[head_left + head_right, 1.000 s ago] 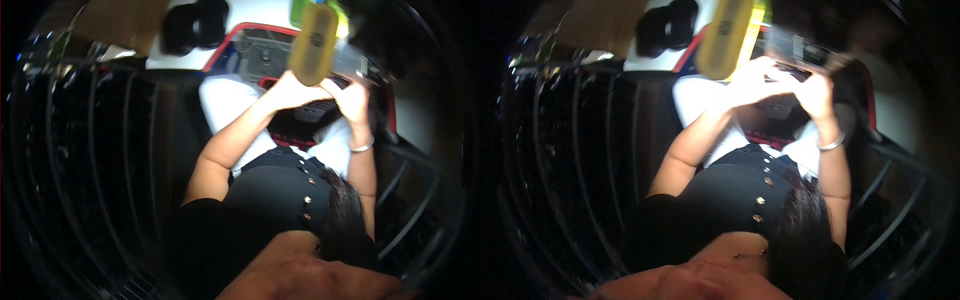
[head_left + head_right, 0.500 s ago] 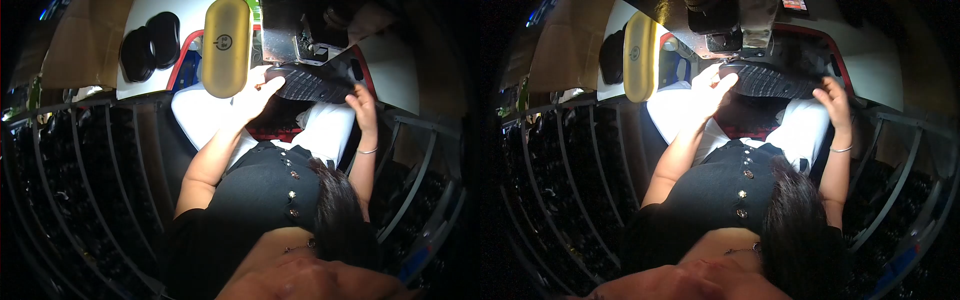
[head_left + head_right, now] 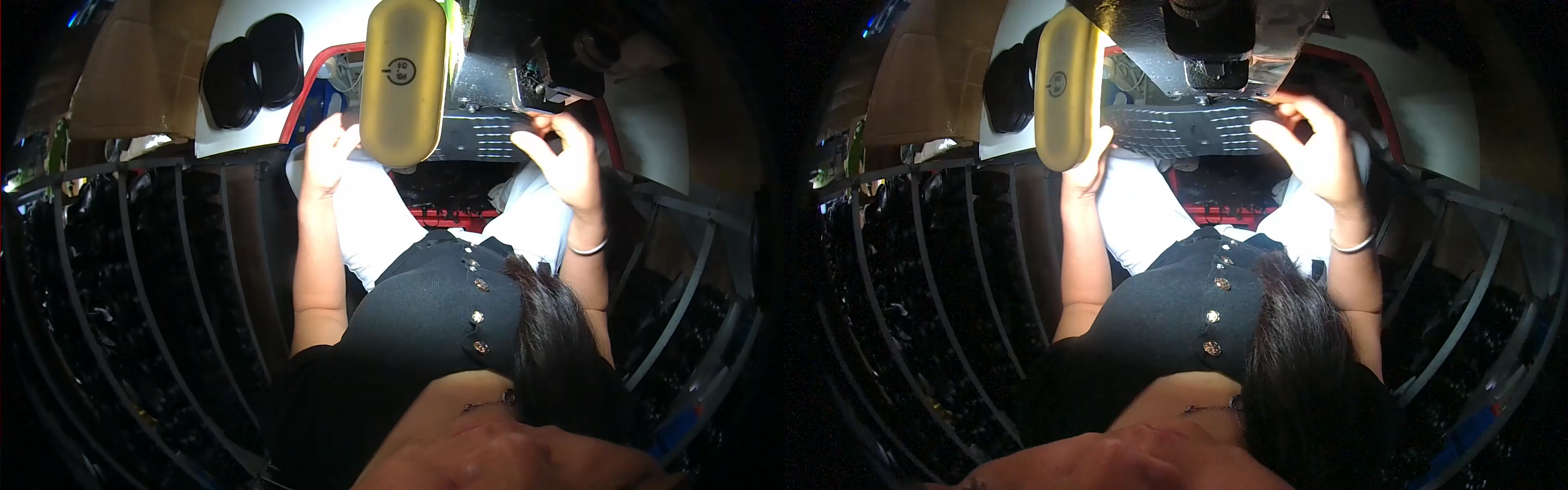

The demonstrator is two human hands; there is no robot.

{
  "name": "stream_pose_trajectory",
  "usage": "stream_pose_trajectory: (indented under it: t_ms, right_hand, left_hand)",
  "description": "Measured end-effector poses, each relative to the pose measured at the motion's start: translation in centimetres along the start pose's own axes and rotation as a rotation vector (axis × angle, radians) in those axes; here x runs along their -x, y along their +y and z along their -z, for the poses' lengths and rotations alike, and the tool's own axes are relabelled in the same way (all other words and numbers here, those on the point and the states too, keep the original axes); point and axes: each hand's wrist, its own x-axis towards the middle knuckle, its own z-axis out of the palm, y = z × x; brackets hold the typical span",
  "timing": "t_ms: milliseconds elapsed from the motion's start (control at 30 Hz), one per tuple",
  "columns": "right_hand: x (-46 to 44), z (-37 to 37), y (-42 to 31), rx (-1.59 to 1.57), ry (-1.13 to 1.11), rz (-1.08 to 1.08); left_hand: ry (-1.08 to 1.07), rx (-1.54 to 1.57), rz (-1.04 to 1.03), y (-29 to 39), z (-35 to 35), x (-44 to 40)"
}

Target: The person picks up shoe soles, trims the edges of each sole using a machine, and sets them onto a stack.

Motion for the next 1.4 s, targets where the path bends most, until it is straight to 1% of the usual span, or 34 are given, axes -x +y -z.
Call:
stream_pose_trajectory:
  t_ms: [33,67,100,167,200,267,300,367,433,467,500,567,600,667,700,733,767,800,833,867,900,933,967,1033,1067,1100,1167,1233,1300,1367,1400]
  right_hand:
    - [0.0,-0.9,-0.5,0.022,0.012,0.018]
    - [-0.3,-1.4,-1.2,0.002,-0.025,0.010]
    - [-0.7,-1.9,-0.8,0.017,-0.042,0.070]
    - [-1.1,-2.2,-0.7,0.094,-0.071,0.112]
    - [-1.3,-2.4,-0.6,0.086,-0.080,0.129]
    - [-1.7,-3.0,-0.4,0.073,-0.102,0.164]
    - [-1.9,-2.9,-0.6,0.230,-0.130,0.263]
    - [-2.1,-2.8,-1.0,0.543,-0.183,0.460]
    - [-2.4,-3.2,-0.5,0.579,-0.098,0.558]
    - [-2.5,-3.6,0.0,0.592,-0.057,0.609]
    - [-2.7,-4.3,0.7,0.456,-0.017,0.501]
    - [-2.6,-5.6,2.3,0.183,0.058,0.278]
    - [-2.8,-5.4,2.6,0.163,0.006,0.257]
    - [-3.8,-3.5,2.6,0.051,-0.156,0.143]
    - [-4.4,-1.3,2.8,0.013,-0.199,0.085]
    - [-5.9,0.8,4.9,0.040,-0.105,0.119]
    - [-7.4,3.0,7.0,0.069,-0.010,0.151]
    - [-9.0,5.4,9.8,0.379,0.217,0.222]
    - [-10.4,8.0,12.5,0.689,0.430,0.283]
    - [-11.3,10.4,13.7,0.756,0.507,0.215]
    - [-12.3,12.1,14.9,0.806,0.573,0.147]
    - [-13.8,13.4,17.0,0.878,0.573,0.038]
    - [-14.7,14.4,18.3,0.905,0.556,0.010]
    - [-15.5,14.8,21.1,0.949,0.500,-0.058]
    - [-16.6,14.7,26.9,1.112,0.589,0.159]
    - [-16.1,14.5,26.3,1.119,0.596,0.190]
    - [-13.4,12.9,23.9,1.147,0.616,0.240]
    - [-11.9,13.1,21.7,1.041,0.521,0.092]
    - [-11.6,13.8,20.1,0.956,0.431,-0.062]
    - [-12.2,14.6,18.6,0.892,0.341,-0.213]
    - [-11.7,14.6,16.8,0.960,0.340,-0.166]
  left_hand:
    - [0.003,0.014,0.042,0.2,0.7,0.2]
    - [0.004,0.027,0.083,0.3,1.2,0.4]
    - [-0.044,0.062,0.127,0.1,1.8,0.7]
    - [-0.144,0.130,0.212,-1.4,3.0,1.6]
    - [-0.187,0.038,0.362,-3.7,4.4,2.0]
    - [-0.341,-0.012,0.395,-4.4,2.5,2.4]
    - [-0.415,-0.038,0.409,-4.7,1.0,2.7]
    - [-0.557,-0.107,0.502,-2.0,-3.1,2.5]
    - [-0.526,-0.556,0.238,0.3,-7.3,1.8]
    - [-0.420,-0.218,0.186,-0.3,-9.8,1.8]
    - [-0.304,0.114,0.128,-0.6,-11.2,1.6]
    - [-0.266,-0.045,0.031,1.1,-11.0,0.1]
    - [-0.254,-0.120,-0.021,2.3,-11.2,-0.7]
    - [-0.336,-0.622,-0.033,5.1,-9.0,-0.9]
    - [-0.347,-0.551,0.345,8.6,-8.1,-1.1]
    - [-0.296,-0.565,0.116,5.5,-4.3,-1.4]
    - [-0.160,-0.512,-0.007,10.1,-3.7,-0.3]
    - [-0.058,-0.284,-0.019,9.7,-0.5,-0.2]
    - [-0.014,-0.467,-0.199,11.9,0.5,-0.1]
    - [0.049,-0.796,-0.412,13.1,2.6,-0.4]
    - [0.083,-0.877,-0.487,13.3,4.1,-1.1]
    - [0.156,-0.936,-0.478,13.5,4.5,-1.6]
    - [0.171,-0.985,-0.459,12.7,5.1,-2.8]
    - [0.122,-0.882,-0.314,7.8,8.8,-5.5]
    - [0.067,-1.047,-0.278,5.3,10.2,-6.1]
    - [0.008,-1.211,-0.242,3.8,11.1,-6.3]
    - [0.054,-1.167,-0.322,3.2,10.2,-6.2]
    - [0.068,-1.209,-0.314,3.1,10.0,-6.1]
    - [0.125,-1.355,-0.434,3.4,8.6,-5.3]
    - [0.206,-1.241,-0.581,4.5,6.6,-4.3]
    - [0.239,-1.204,-0.620,4.5,6.0,-3.7]
